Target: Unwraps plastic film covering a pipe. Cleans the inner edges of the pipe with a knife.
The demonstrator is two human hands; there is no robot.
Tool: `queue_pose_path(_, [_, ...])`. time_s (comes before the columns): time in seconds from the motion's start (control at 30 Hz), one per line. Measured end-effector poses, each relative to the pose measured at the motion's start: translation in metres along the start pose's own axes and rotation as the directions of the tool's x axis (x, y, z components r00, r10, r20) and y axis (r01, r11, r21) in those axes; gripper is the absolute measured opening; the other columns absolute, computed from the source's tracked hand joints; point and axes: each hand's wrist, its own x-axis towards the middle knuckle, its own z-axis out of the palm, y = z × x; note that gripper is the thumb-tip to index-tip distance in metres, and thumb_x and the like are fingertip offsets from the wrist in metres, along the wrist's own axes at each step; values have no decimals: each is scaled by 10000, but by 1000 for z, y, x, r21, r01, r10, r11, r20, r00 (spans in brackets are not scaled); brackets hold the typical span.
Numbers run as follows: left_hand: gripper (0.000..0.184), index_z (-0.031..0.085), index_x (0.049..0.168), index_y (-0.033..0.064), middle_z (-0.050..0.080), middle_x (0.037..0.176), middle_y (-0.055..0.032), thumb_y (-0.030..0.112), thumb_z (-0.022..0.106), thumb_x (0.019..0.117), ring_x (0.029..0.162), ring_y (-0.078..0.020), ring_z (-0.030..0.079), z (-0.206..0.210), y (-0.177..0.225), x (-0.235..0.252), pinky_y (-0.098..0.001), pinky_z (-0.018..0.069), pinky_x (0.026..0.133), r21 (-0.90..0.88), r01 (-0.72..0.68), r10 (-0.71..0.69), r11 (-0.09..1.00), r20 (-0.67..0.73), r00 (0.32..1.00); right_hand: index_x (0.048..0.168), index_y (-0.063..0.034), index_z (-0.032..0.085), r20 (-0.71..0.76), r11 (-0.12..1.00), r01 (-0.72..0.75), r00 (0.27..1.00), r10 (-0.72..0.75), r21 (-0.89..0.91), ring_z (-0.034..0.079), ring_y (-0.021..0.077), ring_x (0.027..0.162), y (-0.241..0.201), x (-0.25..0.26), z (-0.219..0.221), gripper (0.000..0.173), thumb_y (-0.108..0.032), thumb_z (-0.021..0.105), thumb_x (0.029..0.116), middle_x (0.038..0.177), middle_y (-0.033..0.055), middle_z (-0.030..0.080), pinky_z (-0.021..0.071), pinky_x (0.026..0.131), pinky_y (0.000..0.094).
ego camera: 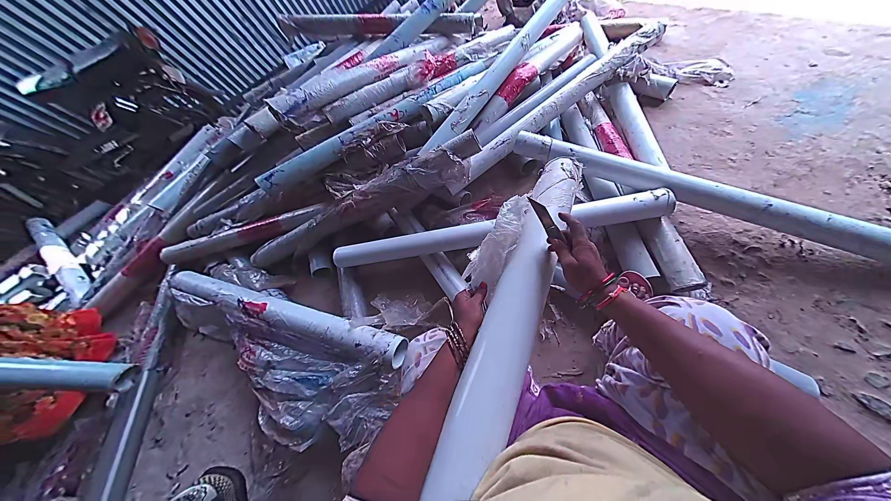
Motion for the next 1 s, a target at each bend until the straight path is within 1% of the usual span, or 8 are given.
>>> queue_pose_path(0.13, [266,547,1131,-5,632,801,-45,227,419,1124,687,-93,651,-20,-12,15,-266,570,656,-256,175,-121,951,215,969,1559,28,308,33,996,-75,997,73,45,648,292,930,0,3,1,517,-59,456,1071,1101,251,655,506,899,446])
queue_pose_path(0.27, [342,473,1339,16,628,991,-151,272,464,1111,776,-210,660,-53,19,9,-352,571,666,19,230,-227,973,264,937,1571,20,274,48,977,-173,985,168,122,666,270,967,1,9,-4,532,-56,451,1075,1185,267,631,529,897,400])
queue_pose_path(0.4, [766,262,1534,-99,376,1538,-322,130,709,955,1395,-360,443,-88,89,-21,-448,395,1133,344,-234,213,909,100,972,1567,12,279,83,980,-152,986,143,126,669,283,916,-2,10,-4,529,-84,456,1078,1127,253,647,536,860,427])
queue_pose_path(0.5, [1021,190,1585,-107,216,1634,-353,360,765,882,1539,-479,200,-79,121,-24,-574,172,1247,564,-483,601,670,-32,798,1572,14,285,118,991,-99,989,87,92,682,328,972,5,9,3,537,-116,452,1078,1155,265,658,531,912,481])
queue_pose_path(0.67, [785,299,1562,-70,513,1470,-308,483,536,1056,1397,-411,498,-15,115,3,-531,370,1170,670,-213,195,711,103,975,1565,32,305,69,984,-20,998,8,175,688,273,998,-5,-8,1,526,-95,423,1068,1194,237,660,542,917,414])
queue_pose_path(0.77, [485,507,1390,-121,609,1315,-316,257,533,1087,1276,-360,585,8,89,9,-479,418,1121,294,-259,277,920,-22,961,1476,94,439,-106,956,287,954,-280,61,705,366,1012,-7,-18,0,479,-90,473,1035,1163,260,695,549,917,516])
queue_pose_path(0.87, [354,540,1311,-128,646,1230,-241,129,554,1067,1118,-186,639,26,91,-15,-328,495,1016,-51,-323,311,945,-160,937,1451,62,509,-258,952,296,917,-305,-73,705,441,1043,-21,-21,-1,454,-108,486,1031,1176,272,703,545,907,569])
queue_pose_path(1.0, [338,599,1224,-137,715,947,-179,118,611,1004,877,-120,701,46,106,-87,-307,556,845,219,-644,671,733,-75,737,1379,118,532,-658,970,206,714,-240,-131,705,432,937,-21,-7,3,436,-85,481,996,1072,295,686,566,800,542])
